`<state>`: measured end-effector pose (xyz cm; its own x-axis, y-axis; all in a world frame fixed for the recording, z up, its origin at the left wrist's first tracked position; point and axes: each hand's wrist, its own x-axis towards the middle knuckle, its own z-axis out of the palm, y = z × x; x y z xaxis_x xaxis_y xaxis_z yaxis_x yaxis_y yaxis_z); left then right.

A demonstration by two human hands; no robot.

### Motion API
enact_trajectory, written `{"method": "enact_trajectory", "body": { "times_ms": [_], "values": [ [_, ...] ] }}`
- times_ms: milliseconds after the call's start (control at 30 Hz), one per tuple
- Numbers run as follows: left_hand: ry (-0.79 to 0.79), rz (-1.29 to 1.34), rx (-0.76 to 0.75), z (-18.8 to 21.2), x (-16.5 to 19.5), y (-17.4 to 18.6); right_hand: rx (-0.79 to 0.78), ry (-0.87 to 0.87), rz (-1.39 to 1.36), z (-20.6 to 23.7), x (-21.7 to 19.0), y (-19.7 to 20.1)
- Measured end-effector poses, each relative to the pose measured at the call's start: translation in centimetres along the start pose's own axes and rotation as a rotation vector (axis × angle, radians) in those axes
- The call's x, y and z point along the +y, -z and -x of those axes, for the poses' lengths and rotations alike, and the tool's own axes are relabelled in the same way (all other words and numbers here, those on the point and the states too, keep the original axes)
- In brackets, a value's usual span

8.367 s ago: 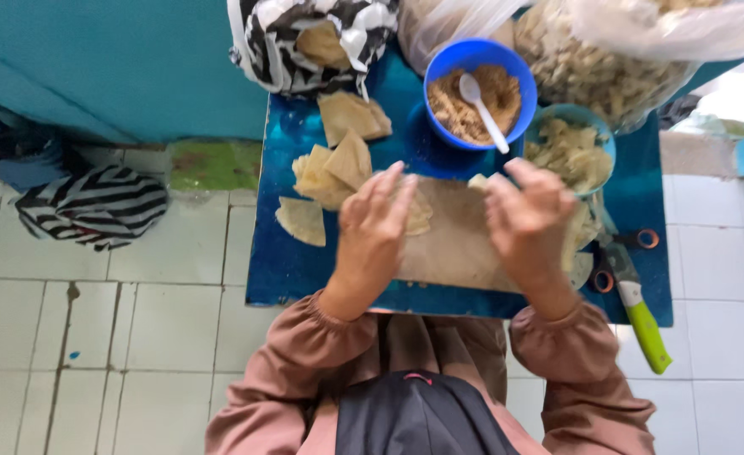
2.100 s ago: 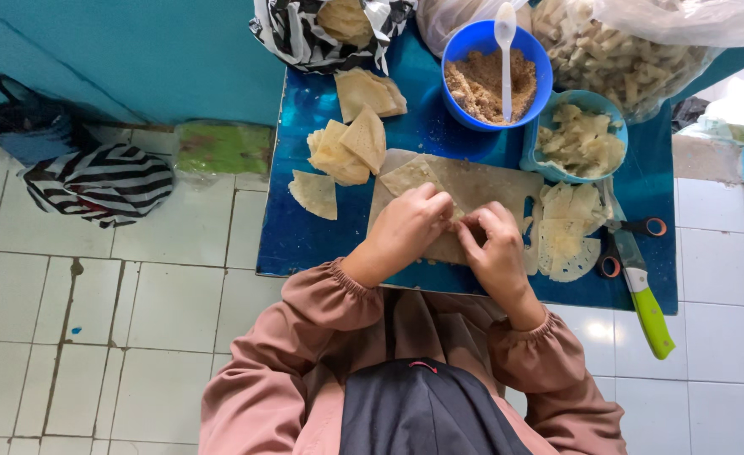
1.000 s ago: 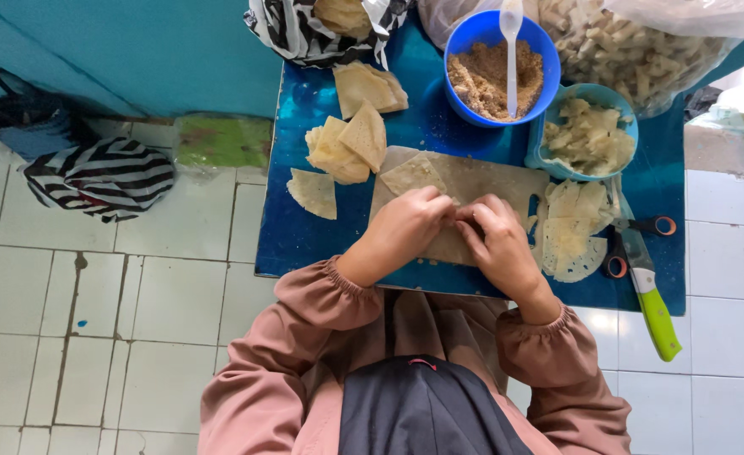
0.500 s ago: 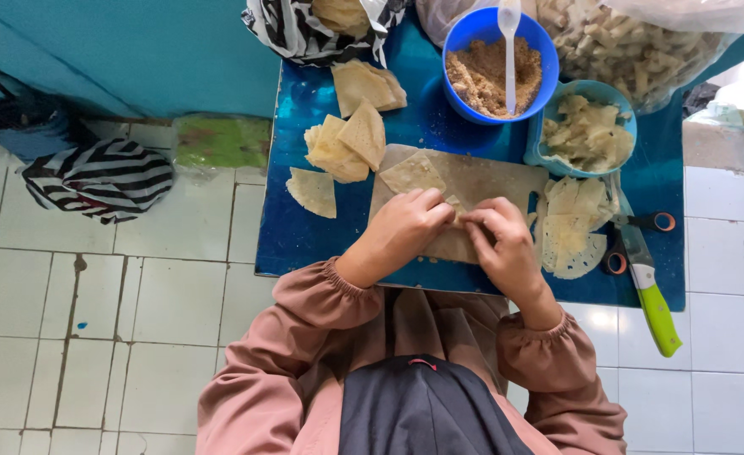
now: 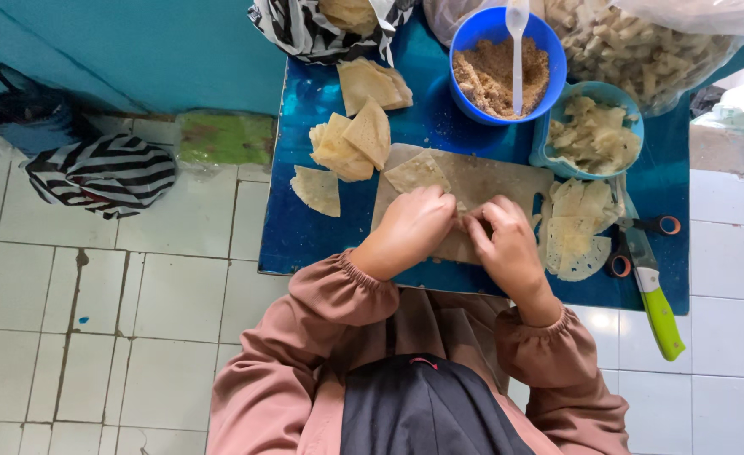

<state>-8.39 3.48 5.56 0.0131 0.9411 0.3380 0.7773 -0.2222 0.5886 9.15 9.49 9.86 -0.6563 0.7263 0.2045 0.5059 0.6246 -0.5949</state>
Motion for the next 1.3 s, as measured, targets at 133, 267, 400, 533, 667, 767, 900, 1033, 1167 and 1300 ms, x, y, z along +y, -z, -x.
{"method": "enact_trajectory", "body": {
  "times_ms": [133, 267, 400, 533, 667, 767, 900, 1033, 1167, 1300],
  "values": [
    [0.011, 0.014, -0.056, -0.6, -0.5, -0.4, 0.010, -0.089, -0.151, 0.6, -0.7, 0.1],
    [0.036, 0.044, -0.077, -1.3, -0.3, 0.1, 0.123, 0.166, -0.007, 1.4, -1.7, 0.3],
    [0.069, 0.143, 0.048, -1.4, 0.2, 2.2, 0.174, 0.262, 0.178, 1.4, -1.7, 0.0],
    [-0.072, 0.295, 0.175, -0.1, 1.3, 3.7, 0.099, 0.200, 0.140, 0.9, -0.9, 0.1],
    [-0.101, 0.207, 0.046, 0.5, 1.4, 3.5, -0.023, 0.163, 0.088, 0.8, -0.6, 0.3],
    [-0.087, 0.068, 0.102, 1.0, 1.2, 2.7, -0.002, 0.110, 0.032, 0.9, -0.7, 0.1],
    [-0.048, 0.025, 0.143, 1.4, 1.2, 1.7, 0.069, -0.051, -0.163, 0.9, -0.9, -0.4],
    [-0.028, -0.257, 0.131, 2.9, 2.9, 1.2, 0.172, 0.116, 0.038, 1.5, -1.1, -0.8],
    [-0.041, -0.590, 0.245, 4.0, 4.2, 0.8, 0.160, 0.202, 0.372, 2.5, -1.4, -1.1],
    [0.006, -0.570, 0.214, 3.6, 4.0, 0.6, 0.143, 0.162, 0.366, 2.5, -1.4, -1.1]
  ]
}}
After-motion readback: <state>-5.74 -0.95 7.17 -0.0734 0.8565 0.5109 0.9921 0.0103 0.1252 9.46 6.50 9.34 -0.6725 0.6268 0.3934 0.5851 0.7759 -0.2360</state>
